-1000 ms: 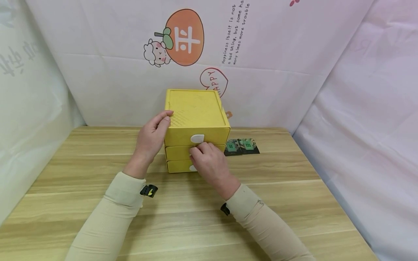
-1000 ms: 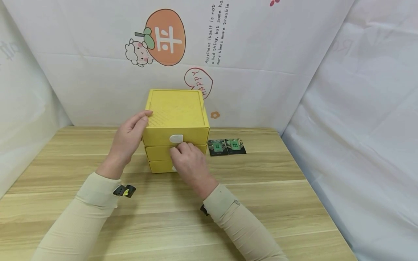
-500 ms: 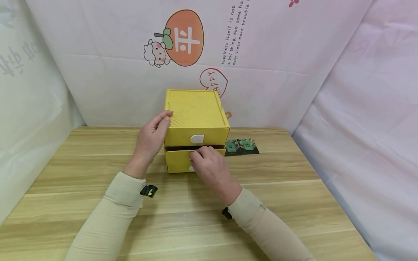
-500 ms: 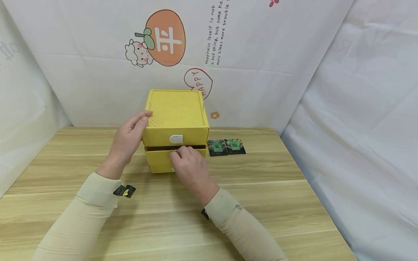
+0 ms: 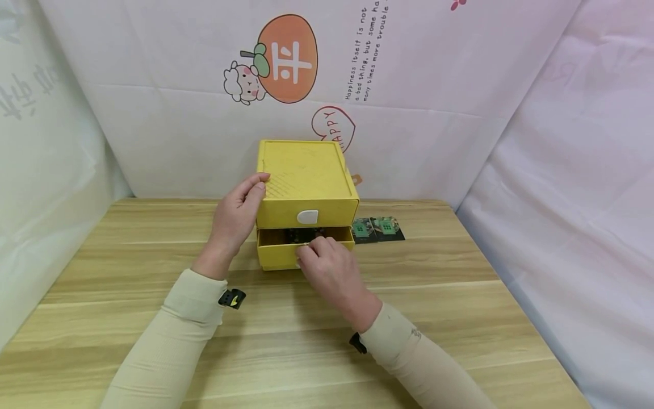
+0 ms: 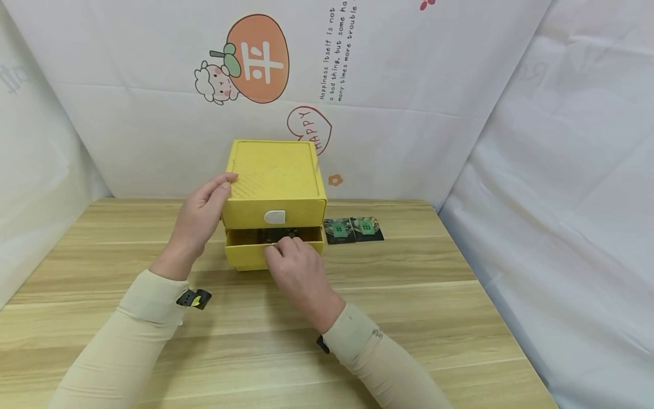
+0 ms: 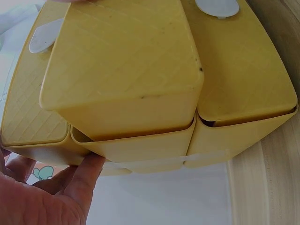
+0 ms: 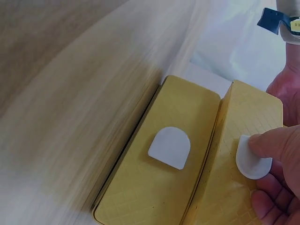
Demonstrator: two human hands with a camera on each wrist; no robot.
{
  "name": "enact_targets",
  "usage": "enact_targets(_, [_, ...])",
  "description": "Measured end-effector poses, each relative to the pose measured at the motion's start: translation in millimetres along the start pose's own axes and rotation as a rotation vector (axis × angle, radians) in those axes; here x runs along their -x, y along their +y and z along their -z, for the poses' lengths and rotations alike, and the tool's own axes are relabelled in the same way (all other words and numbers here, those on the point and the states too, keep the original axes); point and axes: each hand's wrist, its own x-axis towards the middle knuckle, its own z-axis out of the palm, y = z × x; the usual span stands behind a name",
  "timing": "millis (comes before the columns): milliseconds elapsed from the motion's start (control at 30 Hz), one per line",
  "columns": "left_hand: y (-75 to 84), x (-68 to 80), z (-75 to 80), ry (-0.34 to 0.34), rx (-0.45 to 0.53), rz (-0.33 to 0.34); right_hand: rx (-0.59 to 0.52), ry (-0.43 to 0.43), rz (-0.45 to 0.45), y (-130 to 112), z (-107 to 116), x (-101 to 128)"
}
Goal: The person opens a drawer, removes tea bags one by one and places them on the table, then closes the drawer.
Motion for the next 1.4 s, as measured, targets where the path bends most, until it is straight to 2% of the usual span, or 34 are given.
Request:
enact_targets(367, [-0.5, 0.1, -0.1, -0.002, 0.008, 0.001, -0.026, 0.029, 0.006, -7, 8, 5])
enact_targets(833, [1.5, 1.3, 0.1, 0.001, 0.012, 0.009, -0.021, 0.022, 0.013, -14, 18, 11])
enact_targets(1100, [2.5, 2.0, -0.1, 0.003, 0.012, 0.005, -0.028, 0.057, 0.022, -18, 21, 15])
enact_targets(1400, [1.5, 2.0, -0.5, 0.0, 0.017, 0.009, -0.028, 0.038, 0.018, -23, 29, 20])
